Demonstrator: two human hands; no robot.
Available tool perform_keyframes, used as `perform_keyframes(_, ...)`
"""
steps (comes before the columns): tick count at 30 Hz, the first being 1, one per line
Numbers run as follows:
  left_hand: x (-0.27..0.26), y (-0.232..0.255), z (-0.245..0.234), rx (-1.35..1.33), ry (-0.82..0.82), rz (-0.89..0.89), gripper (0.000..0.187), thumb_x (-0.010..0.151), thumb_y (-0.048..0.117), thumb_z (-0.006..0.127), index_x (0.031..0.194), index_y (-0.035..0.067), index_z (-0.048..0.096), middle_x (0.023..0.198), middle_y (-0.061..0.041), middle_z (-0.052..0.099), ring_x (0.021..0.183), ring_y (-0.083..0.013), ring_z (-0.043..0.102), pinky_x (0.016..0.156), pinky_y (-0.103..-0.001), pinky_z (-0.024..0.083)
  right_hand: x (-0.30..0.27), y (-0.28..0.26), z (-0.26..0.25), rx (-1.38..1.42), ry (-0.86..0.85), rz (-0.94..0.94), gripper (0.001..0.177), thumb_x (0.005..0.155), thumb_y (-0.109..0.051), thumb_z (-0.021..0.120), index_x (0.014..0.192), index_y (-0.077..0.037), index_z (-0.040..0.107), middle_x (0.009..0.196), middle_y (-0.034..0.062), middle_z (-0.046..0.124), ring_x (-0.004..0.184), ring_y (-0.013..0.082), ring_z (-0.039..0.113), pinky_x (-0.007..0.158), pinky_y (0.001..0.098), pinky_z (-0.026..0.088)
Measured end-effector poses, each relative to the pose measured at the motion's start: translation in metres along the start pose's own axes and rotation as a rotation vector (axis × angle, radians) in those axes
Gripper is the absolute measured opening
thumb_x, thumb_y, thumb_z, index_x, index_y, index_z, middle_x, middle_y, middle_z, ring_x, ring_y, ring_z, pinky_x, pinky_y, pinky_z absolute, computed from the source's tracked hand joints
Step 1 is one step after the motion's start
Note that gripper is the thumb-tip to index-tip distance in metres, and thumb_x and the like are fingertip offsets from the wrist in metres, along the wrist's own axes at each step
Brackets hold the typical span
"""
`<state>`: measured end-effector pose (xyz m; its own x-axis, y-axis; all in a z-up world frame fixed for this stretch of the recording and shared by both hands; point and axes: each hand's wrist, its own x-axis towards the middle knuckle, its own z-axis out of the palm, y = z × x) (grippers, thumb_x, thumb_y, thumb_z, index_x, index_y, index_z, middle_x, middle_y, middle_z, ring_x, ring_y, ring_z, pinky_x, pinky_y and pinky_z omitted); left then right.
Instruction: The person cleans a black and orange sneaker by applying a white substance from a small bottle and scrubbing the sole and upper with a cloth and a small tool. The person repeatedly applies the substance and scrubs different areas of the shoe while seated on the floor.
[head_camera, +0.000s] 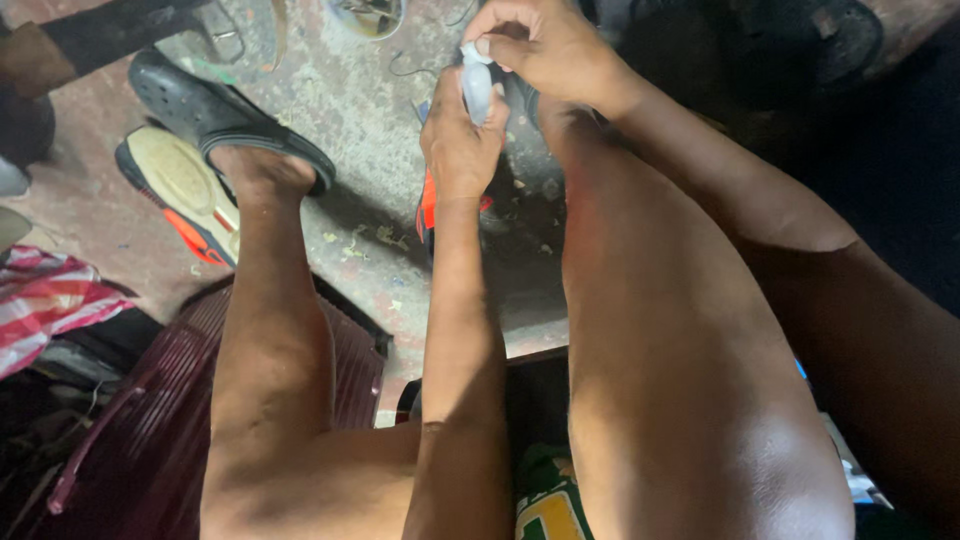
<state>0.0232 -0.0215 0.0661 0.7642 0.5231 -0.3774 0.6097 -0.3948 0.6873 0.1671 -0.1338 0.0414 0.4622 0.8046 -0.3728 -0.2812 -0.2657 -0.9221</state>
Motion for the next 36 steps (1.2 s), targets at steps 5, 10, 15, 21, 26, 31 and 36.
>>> perform_keyframes(5,0.002,0.001,-0.017,0.026,-0.026,0.055,0.037,0.092,0.031,0.075,0.119,0.009,0.064,0.107,-0.017,0.072,0.1,-0.0395,0.069,0.086,-0.046,0.055,0.003,0.015,0.005,-0.071,0.026,-0.035,0.013,0.105,-0.002,0.063,0.115,0.0,0.072,0.101,0.0027,0.073,0.093,0.0078,0.068,0.083,0.0256,0.055)
perform_keyframes(10,0.002,0.003,-0.027,0.066,-0.07,0.087,0.039,0.094,0.037,0.074,0.117,0.007,0.065,0.105,-0.019,0.072,0.098,-0.0407,0.069,0.085,-0.047,0.055,0.007,0.034,0.01,0.093,0.045,0.24,0.016,0.104,-0.009,0.063,0.114,-0.002,0.072,0.094,0.0009,0.071,0.078,0.0064,0.064,0.071,0.023,0.055)
perform_keyframes(15,0.005,0.005,-0.035,0.115,-0.138,0.024,0.037,0.094,0.041,0.072,0.104,0.006,0.067,0.091,-0.02,0.073,0.084,-0.0416,0.07,0.074,-0.049,0.054,0.013,0.046,0.01,0.19,-0.019,0.297,0.018,0.104,-0.013,0.065,0.116,-0.001,0.071,0.095,0.0029,0.071,0.08,0.0082,0.067,0.072,0.0256,0.061)
perform_keyframes(21,0.008,0.002,-0.038,0.188,-0.149,-0.037,0.035,0.091,0.041,0.073,0.091,0.007,0.067,0.084,-0.018,0.073,0.08,-0.0401,0.07,0.073,-0.048,0.054,0.017,0.049,0.013,0.26,-0.002,0.476,0.023,0.101,-0.019,0.069,0.116,-0.003,0.073,0.092,0.0058,0.071,0.079,0.0119,0.071,0.073,0.0289,0.065)
perform_keyframes(26,0.007,0.0,-0.039,0.154,-0.091,0.077,0.03,0.092,0.036,0.074,0.097,0.007,0.067,0.091,-0.018,0.073,0.084,-0.0414,0.069,0.074,-0.049,0.053,0.02,0.05,0.016,0.324,0.019,0.498,0.025,0.098,-0.018,0.069,0.116,0.0,0.072,0.096,0.0073,0.072,0.08,0.0141,0.071,0.071,0.0326,0.066)
perform_keyframes(31,0.007,-0.002,-0.04,0.144,-0.124,0.07,0.03,0.092,0.035,0.074,0.096,0.006,0.065,0.091,-0.019,0.072,0.083,-0.0424,0.068,0.072,-0.05,0.052,0.019,0.055,0.016,0.403,0.043,0.555,0.027,0.096,-0.016,0.072,0.117,0.001,0.07,0.095,0.0105,0.071,0.08,0.0164,0.073,0.071,0.0359,0.068)
perform_keyframes(36,0.008,-0.001,-0.041,0.163,-0.164,-0.003,0.032,0.093,0.037,0.074,0.094,0.007,0.064,0.085,-0.017,0.072,0.079,-0.0403,0.069,0.07,-0.049,0.052,0.022,0.057,0.02,0.435,0.05,0.564,0.027,0.095,-0.016,0.073,0.116,0.002,0.07,0.096,0.0109,0.072,0.08,0.0182,0.074,0.072,0.0375,0.068)
